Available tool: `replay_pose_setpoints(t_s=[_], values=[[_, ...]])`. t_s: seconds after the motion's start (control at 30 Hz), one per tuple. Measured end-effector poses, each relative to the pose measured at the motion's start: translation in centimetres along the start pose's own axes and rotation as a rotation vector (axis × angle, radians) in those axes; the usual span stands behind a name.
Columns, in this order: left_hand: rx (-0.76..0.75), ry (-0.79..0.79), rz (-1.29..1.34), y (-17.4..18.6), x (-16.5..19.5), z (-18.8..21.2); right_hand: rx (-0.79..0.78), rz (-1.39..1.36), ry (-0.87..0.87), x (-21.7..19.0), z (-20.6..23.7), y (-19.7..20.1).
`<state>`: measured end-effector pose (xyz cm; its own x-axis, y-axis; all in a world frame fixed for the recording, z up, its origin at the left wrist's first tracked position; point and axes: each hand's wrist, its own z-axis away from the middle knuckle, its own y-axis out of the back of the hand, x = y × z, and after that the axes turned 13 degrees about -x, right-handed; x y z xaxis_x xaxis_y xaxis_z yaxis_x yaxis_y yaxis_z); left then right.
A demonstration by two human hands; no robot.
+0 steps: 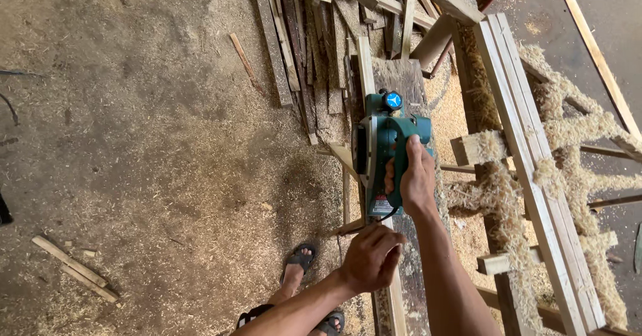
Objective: The person takes a hammer and nails from a toolbox on the ground, then hammers nails into thin wooden strips laid across a workbench. They use a tape measure and a square to mark and check a strip, run an electric planer along a strip, and continue hammering nails while holding the strips in place.
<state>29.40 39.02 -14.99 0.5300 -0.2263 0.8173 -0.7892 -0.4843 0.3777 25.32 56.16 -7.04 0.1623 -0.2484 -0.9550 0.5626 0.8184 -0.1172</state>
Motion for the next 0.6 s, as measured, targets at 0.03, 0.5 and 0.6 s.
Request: replay_pose_setpoints(t_s=[0.03,0.5,0.6], values=[[-0.008,-0.006,-0.01,-0.1,-0.3,-0.7,0.006,0.004,0.001,-0.1,-0.5,0.0],[-0.029,-0.089,-0.525,-1.9,-8.1,-8.7,-0.03,0.095,0.052,-2.1,-9.4,-0.6],[-0.068,-0.111,-0.402,-2.4,-9.2,-8.5,-0.035,0.1,0.065,-2.7,-12.6,-0.7]])
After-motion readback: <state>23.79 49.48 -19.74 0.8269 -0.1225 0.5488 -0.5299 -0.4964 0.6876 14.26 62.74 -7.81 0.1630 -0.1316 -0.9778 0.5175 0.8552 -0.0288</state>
